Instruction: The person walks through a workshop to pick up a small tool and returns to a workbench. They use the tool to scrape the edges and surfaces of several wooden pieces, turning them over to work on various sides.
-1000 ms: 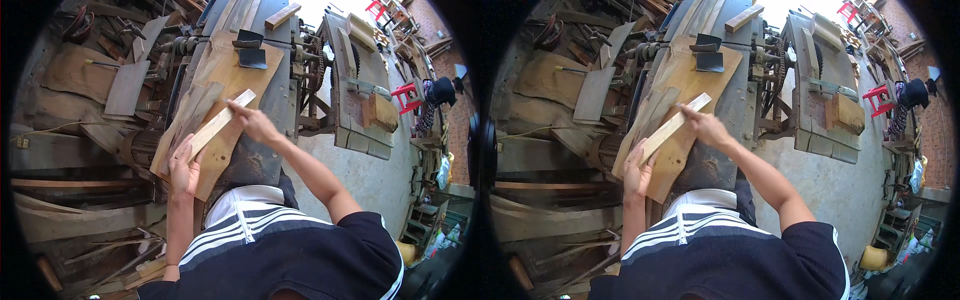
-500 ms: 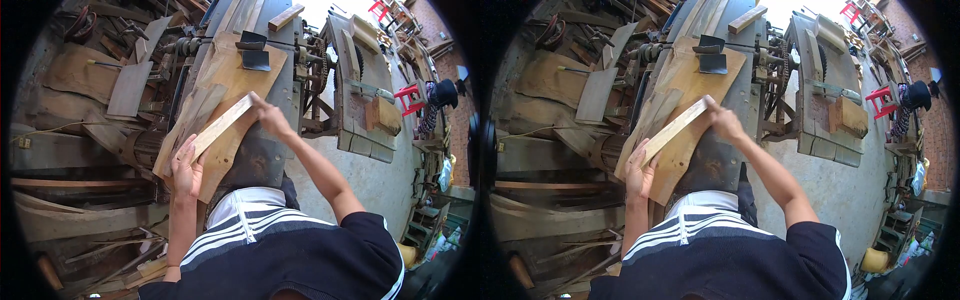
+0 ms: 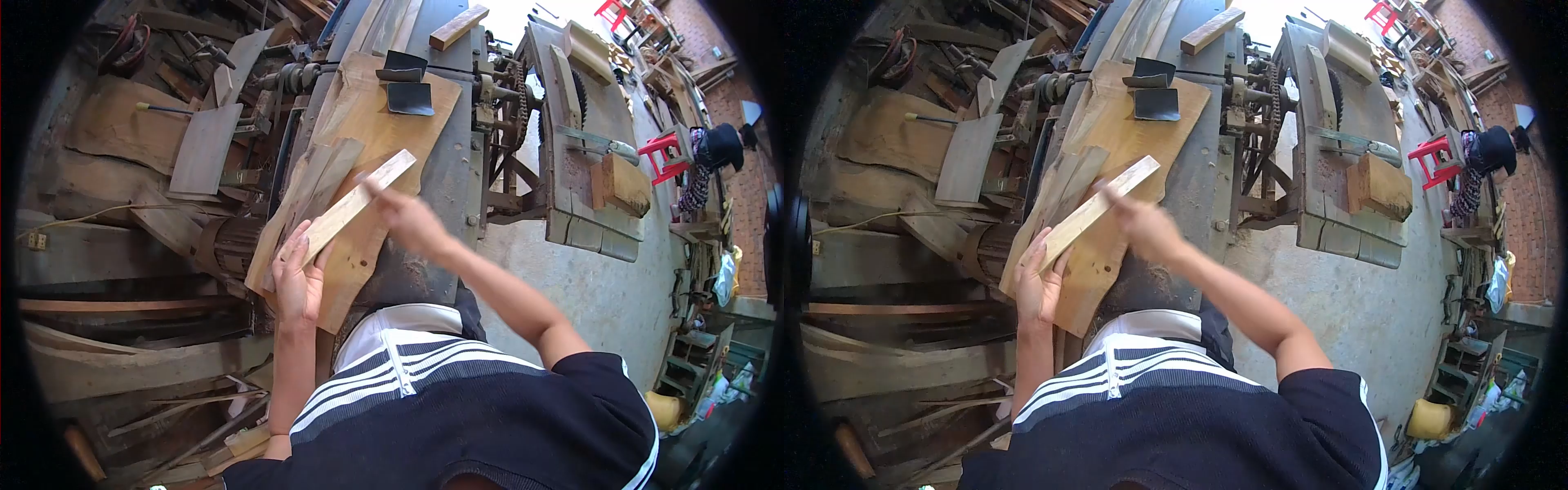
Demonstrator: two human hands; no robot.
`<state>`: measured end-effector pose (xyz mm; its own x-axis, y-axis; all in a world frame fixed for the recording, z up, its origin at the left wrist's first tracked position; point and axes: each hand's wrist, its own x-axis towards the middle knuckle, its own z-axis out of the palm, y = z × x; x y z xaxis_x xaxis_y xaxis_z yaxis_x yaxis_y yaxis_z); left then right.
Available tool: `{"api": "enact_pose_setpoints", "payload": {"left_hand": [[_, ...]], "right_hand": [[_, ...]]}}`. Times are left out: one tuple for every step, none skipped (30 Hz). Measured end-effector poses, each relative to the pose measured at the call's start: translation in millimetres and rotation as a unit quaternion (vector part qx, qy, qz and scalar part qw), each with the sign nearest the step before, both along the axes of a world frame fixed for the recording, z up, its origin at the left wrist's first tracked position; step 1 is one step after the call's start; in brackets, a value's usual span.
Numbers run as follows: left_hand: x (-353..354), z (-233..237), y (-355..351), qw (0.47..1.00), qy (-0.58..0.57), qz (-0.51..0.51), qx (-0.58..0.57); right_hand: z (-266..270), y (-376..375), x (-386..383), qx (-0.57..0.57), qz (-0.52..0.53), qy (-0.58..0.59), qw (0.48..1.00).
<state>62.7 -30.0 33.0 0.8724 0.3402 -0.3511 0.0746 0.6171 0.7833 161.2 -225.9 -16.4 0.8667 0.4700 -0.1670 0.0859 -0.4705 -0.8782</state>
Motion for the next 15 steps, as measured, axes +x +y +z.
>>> {"api": "enact_pose_setpoints", "payload": {"left_hand": [[-1, -3, 2, 1.0, -0.001, -0.005, -0.002], [-2, -5, 4, 1.0, -0.001, -0.01, -0.002], [-3, -6, 5, 1.0, 0.002, -0.012, -0.001], [-5, -7, 6, 1.0, 0.009, -0.012, 0.0], [-5, -9, 6, 1.0, 0.011, -0.011, 0.0], [-5, -10, 5, 1.0, 0.009, -0.009, -0.001], [-7, -12, 4, 1.0, 0.007, -0.009, 0.005], [-9, -12, 3, 1.0, 0.008, -0.01, 0.011], [-11, -11, 2, 1.0, 0.007, -0.01, 0.012], [-10, -10, 2, 1.0, 0.003, -0.015, 0.015], [-7, -9, 2, 1.0, -0.004, -0.019, 0.018], [-6, -9, 2, 1.0, -0.006, -0.019, 0.016], [-6, -9, 3, 1.0, -0.002, -0.018, 0.016], [-4, -9, 5, 1.0, 0.003, -0.019, 0.017], [-3, -8, 5, 1.0, 0.004, -0.022, 0.017]], "right_hand": [[14, 9, -16, 0.008, 0.045, -0.032, 0.998], [13, 10, -16, 0.01, 0.042, -0.032, 0.999], [12, 10, -18, 0.009, 0.054, -0.046, 0.997], [11, 9, -21, 0.006, 0.067, -0.061, 0.996], [-3, 1, -2, -0.043, 0.026, 0.006, 0.999], [-18, -10, 22, 0.001, -0.02, 0.025, 0.999], [-30, -22, 43, -0.03, -0.05, 0.021, 0.998], [-35, -31, 62, -0.087, -0.077, -0.001, 0.993], [-30, -33, 71, -0.127, -0.076, 0.012, 0.989], [-30, -29, 63, -0.089, -0.061, 0.014, 0.994], [-31, -19, 48, -0.053, -0.046, 0.014, 0.997], [1, -3, 26, -0.096, -0.017, 0.047, 0.994], [10, 3, 3, -0.008, 0.031, 0.013, 0.999], [22, 8, -6, -0.027, 0.057, 0.007, 0.998], [28, 10, -11, -0.046, 0.082, 0.004, 0.996]]}}
